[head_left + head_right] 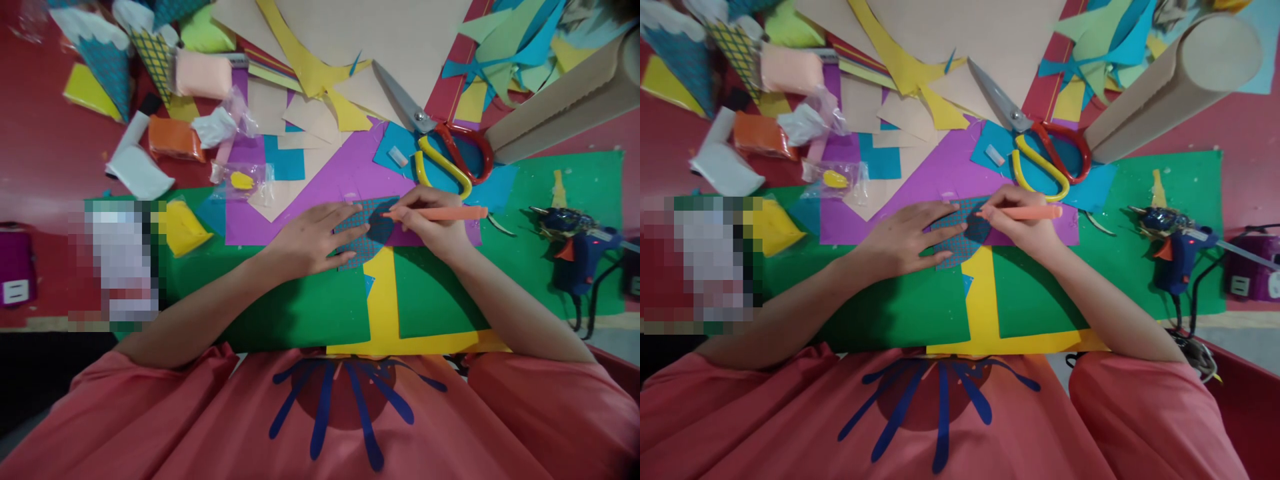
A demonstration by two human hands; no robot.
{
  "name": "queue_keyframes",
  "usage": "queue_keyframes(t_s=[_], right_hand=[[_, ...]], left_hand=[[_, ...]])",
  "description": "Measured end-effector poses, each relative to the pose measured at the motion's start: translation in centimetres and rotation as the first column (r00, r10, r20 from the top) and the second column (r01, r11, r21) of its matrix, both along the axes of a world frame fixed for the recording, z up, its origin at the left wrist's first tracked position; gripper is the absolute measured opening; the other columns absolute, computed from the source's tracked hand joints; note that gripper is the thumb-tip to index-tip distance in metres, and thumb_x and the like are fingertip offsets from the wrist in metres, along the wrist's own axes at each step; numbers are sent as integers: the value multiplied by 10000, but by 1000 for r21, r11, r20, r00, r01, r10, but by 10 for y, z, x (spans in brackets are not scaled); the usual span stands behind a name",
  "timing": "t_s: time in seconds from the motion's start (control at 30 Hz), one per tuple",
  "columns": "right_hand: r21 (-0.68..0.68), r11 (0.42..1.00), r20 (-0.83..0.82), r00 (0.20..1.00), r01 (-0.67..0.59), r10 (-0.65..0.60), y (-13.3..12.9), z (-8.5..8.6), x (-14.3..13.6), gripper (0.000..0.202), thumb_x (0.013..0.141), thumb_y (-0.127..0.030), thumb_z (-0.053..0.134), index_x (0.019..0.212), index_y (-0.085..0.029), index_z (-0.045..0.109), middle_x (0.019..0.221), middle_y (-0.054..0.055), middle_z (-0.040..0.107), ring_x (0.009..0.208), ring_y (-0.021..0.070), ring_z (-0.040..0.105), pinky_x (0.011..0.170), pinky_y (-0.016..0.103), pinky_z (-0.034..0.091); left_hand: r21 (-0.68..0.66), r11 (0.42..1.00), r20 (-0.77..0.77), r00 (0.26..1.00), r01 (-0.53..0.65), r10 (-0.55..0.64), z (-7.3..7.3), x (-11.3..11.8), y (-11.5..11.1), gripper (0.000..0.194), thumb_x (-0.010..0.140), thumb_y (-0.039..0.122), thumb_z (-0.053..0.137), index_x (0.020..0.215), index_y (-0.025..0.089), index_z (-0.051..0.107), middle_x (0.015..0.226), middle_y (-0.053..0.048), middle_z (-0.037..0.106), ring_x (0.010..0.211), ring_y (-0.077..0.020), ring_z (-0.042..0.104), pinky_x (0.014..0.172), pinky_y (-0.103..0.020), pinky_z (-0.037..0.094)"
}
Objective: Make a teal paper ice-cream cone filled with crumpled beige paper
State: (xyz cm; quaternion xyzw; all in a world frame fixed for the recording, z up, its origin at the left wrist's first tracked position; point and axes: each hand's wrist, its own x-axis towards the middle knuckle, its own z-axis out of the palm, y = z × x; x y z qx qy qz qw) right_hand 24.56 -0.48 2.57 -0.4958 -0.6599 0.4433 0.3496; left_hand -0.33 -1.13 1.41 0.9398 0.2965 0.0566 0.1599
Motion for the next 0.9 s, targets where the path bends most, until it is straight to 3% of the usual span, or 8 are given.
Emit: queue_keyframes(t_s=[0.07, 0.2, 0.9], right_hand=[[21, 998, -2, 999, 51, -51, 0, -1, -1, 189, 838, -352, 666, 730, -201, 700, 729, 33, 707, 634, 141, 611, 549, 273, 445], [42, 998, 55, 998, -42, 39, 2, -5, -2, 163, 839, -347, 681, 770, -205, 720, 740, 33, 727, 612, 144, 604, 536, 280, 441], [-5, 990, 110, 984, -140, 140, 2, -3, -3, 230, 793, -318, 657, 619, -178, 602, 567, 1, 610, 515, 101, 489, 493, 242, 349]], left_hand=[[8, 1000, -3, 1000, -27, 27, -1, 0, 2, 459, 1019, 382, 430, 1441, 223, 517, 1542, -133, 472, 1438, -282, 439, 1164, -467, 400], [8, 999, -20, 998, -52, 52, -2, 0, 4, 477, 1018, 335, 438, 1475, 202, 467, 1581, -145, 413, 1481, -292, 376, 1196, -481, 355], [104, 994, -7, 999, -38, 39, -9, -2, 4, 459, 1038, 407, 381, 1444, 213, 474, 1557, -123, 439, 1464, -271, 402, 1188, -441, 368]])
